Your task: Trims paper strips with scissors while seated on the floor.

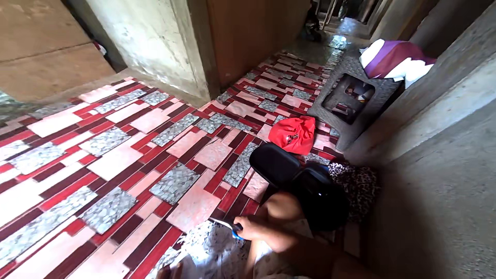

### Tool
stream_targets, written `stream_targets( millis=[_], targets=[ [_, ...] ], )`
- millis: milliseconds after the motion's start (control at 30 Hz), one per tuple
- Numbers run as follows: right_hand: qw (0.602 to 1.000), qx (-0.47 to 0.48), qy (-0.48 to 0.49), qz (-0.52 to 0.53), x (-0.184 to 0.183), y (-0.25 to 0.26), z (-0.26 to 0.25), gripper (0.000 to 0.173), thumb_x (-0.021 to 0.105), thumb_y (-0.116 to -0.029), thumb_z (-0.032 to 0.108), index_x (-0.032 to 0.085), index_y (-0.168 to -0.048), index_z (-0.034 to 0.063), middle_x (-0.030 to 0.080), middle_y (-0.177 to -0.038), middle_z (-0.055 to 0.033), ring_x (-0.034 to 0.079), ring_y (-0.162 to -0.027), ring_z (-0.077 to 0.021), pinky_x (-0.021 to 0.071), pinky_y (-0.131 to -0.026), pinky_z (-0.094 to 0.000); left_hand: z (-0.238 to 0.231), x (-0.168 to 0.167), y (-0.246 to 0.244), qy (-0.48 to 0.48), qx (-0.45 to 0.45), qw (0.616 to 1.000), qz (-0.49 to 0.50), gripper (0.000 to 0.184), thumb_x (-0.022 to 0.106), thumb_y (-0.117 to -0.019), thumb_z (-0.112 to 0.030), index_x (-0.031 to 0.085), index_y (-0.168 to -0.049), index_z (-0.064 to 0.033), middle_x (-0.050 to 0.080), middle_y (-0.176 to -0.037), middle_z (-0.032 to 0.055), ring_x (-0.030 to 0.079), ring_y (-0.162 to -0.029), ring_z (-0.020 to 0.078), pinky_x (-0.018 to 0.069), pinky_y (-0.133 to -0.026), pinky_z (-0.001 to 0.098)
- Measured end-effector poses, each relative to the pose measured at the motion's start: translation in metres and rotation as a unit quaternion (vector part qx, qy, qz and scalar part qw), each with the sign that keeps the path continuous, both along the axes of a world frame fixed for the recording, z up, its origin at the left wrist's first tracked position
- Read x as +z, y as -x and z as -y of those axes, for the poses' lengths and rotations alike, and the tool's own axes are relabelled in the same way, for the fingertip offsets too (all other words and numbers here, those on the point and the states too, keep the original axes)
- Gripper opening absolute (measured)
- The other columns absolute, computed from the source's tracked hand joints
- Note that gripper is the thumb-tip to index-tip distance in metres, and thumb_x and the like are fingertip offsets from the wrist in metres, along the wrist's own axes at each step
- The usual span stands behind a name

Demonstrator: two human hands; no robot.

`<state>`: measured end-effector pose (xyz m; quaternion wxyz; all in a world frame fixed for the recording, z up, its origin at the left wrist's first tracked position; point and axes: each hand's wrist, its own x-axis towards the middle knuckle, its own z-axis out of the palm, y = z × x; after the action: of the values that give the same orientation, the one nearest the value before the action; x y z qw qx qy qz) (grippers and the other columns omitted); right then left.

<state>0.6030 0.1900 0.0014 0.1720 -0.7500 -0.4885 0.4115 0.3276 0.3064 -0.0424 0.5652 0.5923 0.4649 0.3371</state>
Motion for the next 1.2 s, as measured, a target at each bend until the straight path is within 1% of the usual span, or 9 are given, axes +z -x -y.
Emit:
stream_targets(
  millis=[67,133,200,300,433,667,867,1033,1200],
  targets=[
    [1.000,-0.010,-0.012,-0.002,-0.005,0.001,0.000,0.037,0.066,-0.0969,0.022,0.063,-0.128,0.0017,0.067,-0.120,-0.0228,0.064,-0.115,-0.0373,0.0491,-0.099,-0.0573,0.007,0.009,-0.006,-0.040,-0.029,0.990,-0.134,0.035,0.065,-0.0964,-0.009,0.058,-0.120,0.0148,0.066,-0.102,0.0213,0.064,-0.091,0.0190,0.0551,-0.087,0.0394],
    [1.000,-0.020,-0.010,-0.003,-0.005,0.001,-0.001,0.037,0.067,-0.0957,0.023,0.064,-0.127,0.0033,0.067,-0.122,-0.0201,0.064,-0.116,-0.0337,0.0493,-0.101,-0.0539,0.007,0.010,-0.014,-0.046,-0.047,0.978,-0.200,0.033,0.070,-0.0950,-0.013,0.064,-0.118,0.0102,0.070,-0.100,0.0242,0.070,-0.091,0.0303,0.0571,-0.087,0.0520],
    [0.998,-0.044,-0.013,-0.048,-0.002,0.002,-0.005,0.037,0.067,-0.0959,0.019,0.064,-0.127,-0.0008,0.066,-0.124,-0.0203,0.064,-0.115,-0.0299,0.0497,-0.103,-0.0482,0.006,0.014,-0.018,-0.016,-0.063,0.974,-0.218,0.034,0.076,-0.0916,-0.016,0.067,-0.115,0.0067,0.071,-0.100,0.0206,0.070,-0.091,0.0291,0.0572,-0.088,0.0510],
    [0.986,-0.086,-0.005,-0.142,-0.004,0.016,-0.017,0.040,0.068,-0.0980,0.021,0.060,-0.128,-0.0043,0.068,-0.108,-0.0178,0.069,-0.087,-0.0203,0.0582,-0.082,-0.0365,0.004,0.009,-0.022,0.035,-0.068,0.976,-0.204,0.037,0.078,-0.0885,-0.016,0.067,-0.116,0.0056,0.071,-0.104,0.0175,0.070,-0.095,0.0238,0.0565,-0.092,0.0440],
    [0.966,-0.119,-0.024,-0.230,-0.006,0.052,-0.025,0.053,0.077,-0.0905,0.016,0.055,-0.134,-0.0043,0.064,-0.096,-0.0113,0.062,-0.076,-0.0134,0.0547,-0.069,-0.0291,0.007,0.005,-0.028,0.068,-0.067,0.982,-0.160,0.038,0.080,-0.0868,-0.013,0.065,-0.116,0.0072,0.070,-0.106,0.0170,0.068,-0.097,0.0201,0.0557,-0.092,0.0393],
    [0.950,-0.135,-0.084,-0.268,-0.027,0.065,-0.024,0.043,0.074,-0.0858,0.001,0.061,-0.126,-0.0049,0.069,-0.104,-0.0128,0.066,-0.078,-0.0116,0.0567,-0.070,-0.0274,0.019,-0.001,-0.033,0.054,-0.130,0.986,-0.090,0.022,0.069,-0.0951,-0.009,0.068,-0.109,0.0074,0.071,-0.094,0.0100,0.066,-0.084,0.0072,0.0551,-0.084,0.0262],
    [0.939,-0.167,-0.094,-0.284,-0.032,0.056,-0.020,0.043,0.071,-0.0861,-0.001,0.059,-0.127,-0.0060,0.068,-0.100,-0.0110,0.063,-0.072,-0.0089,0.0543,-0.065,-0.0246,0.010,0.008,-0.033,0.120,-0.150,0.969,-0.157,0.030,0.045,-0.1078,-0.008,0.061,-0.130,0.0035,0.072,-0.112,0.0142,0.073,-0.095,0.0172,0.0599,-0.088,0.0361],
    [0.938,-0.182,-0.101,-0.277,-0.035,0.055,-0.021,0.045,0.072,-0.0862,-0.001,0.059,-0.128,-0.0060,0.069,-0.102,-0.0128,0.065,-0.074,-0.0097,0.0554,-0.066,-0.0250,0.015,0.011,-0.034,-0.036,-0.183,0.945,-0.270,0.047,0.061,-0.0999,-0.015,0.055,-0.144,-0.0006,0.047,-0.153,0.0234,0.047,-0.141,0.0368,0.0376,-0.118,0.0479],
    [0.935,-0.189,-0.115,-0.276,-0.035,0.058,-0.021,0.046,0.075,-0.0852,0.002,0.060,-0.128,-0.0052,0.070,-0.102,-0.0122,0.067,-0.080,-0.0109,0.0574,-0.073,-0.0277,0.030,0.015,-0.039,-0.009,-0.216,0.959,-0.183,0.039,0.058,-0.1033,-0.020,0.061,-0.133,0.0051,0.065,-0.132,0.0203,0.061,-0.127,0.0262,0.0442,-0.113,0.0406]
  ],
)
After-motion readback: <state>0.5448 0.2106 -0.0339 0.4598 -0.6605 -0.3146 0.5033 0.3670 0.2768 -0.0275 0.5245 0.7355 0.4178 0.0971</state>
